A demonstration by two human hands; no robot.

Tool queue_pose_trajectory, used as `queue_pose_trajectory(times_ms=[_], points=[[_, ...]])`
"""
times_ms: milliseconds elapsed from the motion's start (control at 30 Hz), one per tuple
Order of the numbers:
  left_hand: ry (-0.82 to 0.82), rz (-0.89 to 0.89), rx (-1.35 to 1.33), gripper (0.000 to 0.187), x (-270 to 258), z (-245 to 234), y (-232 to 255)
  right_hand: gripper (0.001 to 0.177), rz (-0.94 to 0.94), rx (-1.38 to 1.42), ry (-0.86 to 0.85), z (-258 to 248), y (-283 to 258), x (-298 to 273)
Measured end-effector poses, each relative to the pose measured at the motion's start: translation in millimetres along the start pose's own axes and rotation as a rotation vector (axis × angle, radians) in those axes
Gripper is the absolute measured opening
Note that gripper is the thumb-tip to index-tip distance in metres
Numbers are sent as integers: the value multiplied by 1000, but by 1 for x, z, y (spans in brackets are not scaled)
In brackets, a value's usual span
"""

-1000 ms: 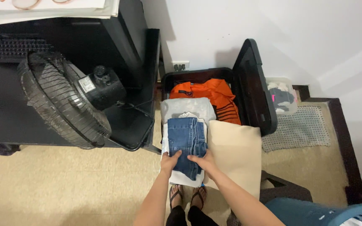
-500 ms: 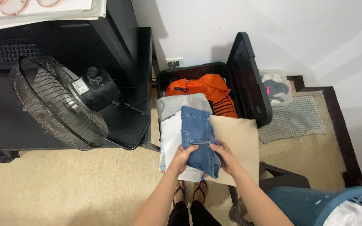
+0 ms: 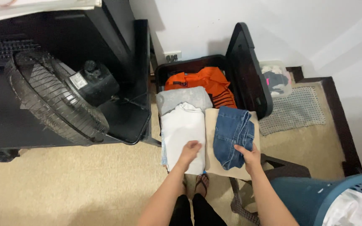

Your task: Organizing folded clothes in a storage bin and then taking a shirt from a basket to fold it on a desk.

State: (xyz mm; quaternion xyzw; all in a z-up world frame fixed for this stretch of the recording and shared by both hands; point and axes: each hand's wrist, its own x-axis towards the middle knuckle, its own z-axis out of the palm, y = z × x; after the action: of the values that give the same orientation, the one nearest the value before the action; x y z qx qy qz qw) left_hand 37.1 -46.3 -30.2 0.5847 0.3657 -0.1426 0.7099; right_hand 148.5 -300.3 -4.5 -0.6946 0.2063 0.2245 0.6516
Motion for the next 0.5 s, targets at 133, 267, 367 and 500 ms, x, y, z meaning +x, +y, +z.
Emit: queue_pose_trajectory(times_ms=[133, 267, 367, 500], points=[[228, 165, 72, 54, 58, -48, -94, 88, 15, -398, 120, 4, 5, 1], [480, 113, 244, 51, 58, -84, -129, 113, -168, -725, 261, -5, 23, 12], [548, 79, 202, 55, 48, -98, -141, 127, -274, -794, 254, -14, 50, 32], [473, -232, -23, 83, 10, -101, -119, 131, -267, -997, 343, -5, 41, 12]])
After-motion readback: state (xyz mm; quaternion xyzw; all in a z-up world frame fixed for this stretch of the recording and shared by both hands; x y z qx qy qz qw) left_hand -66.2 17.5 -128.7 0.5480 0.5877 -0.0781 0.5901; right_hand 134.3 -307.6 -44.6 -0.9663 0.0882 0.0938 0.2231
